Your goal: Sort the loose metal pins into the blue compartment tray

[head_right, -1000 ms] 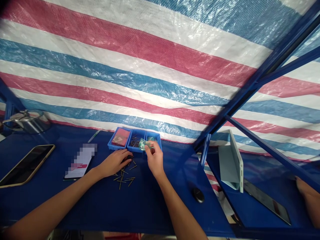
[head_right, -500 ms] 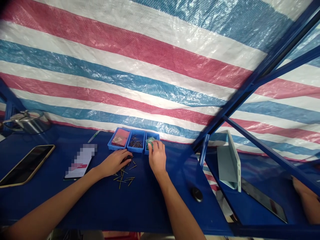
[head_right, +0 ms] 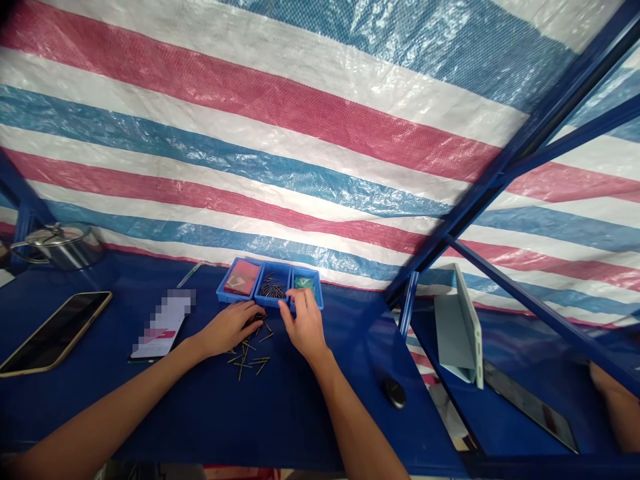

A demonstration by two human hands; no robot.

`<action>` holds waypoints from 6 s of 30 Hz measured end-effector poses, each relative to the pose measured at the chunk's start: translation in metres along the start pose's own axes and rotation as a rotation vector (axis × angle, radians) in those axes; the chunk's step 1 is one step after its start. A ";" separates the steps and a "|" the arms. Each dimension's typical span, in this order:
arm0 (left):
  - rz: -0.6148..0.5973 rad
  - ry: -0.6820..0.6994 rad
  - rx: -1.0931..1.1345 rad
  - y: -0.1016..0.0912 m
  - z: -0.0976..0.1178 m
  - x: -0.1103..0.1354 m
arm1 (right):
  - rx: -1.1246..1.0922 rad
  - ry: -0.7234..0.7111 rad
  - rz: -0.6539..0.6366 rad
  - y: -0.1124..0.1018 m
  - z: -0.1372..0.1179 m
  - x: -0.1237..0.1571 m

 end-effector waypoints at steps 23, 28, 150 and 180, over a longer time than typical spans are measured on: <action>-0.005 -0.006 -0.003 -0.001 0.004 0.000 | 0.268 -0.055 -0.510 0.023 0.005 0.011; -0.001 -0.007 -0.013 0.000 0.002 0.000 | 0.354 -0.085 -0.494 0.022 0.003 0.012; 0.001 -0.006 0.001 0.002 0.000 -0.001 | -0.855 0.487 -0.285 0.033 0.008 0.001; -0.011 -0.016 -0.005 0.005 -0.002 0.000 | -0.318 0.104 -0.009 0.020 -0.007 0.008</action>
Point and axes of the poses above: each hand's wrist, its own x-axis away from the middle knuckle, its own y-axis out of the palm, z = x × y, the point moved 2 cm from there along -x, towards the middle knuckle, and after that the axes turned 12 degrees about y, right-handed, at the moved point
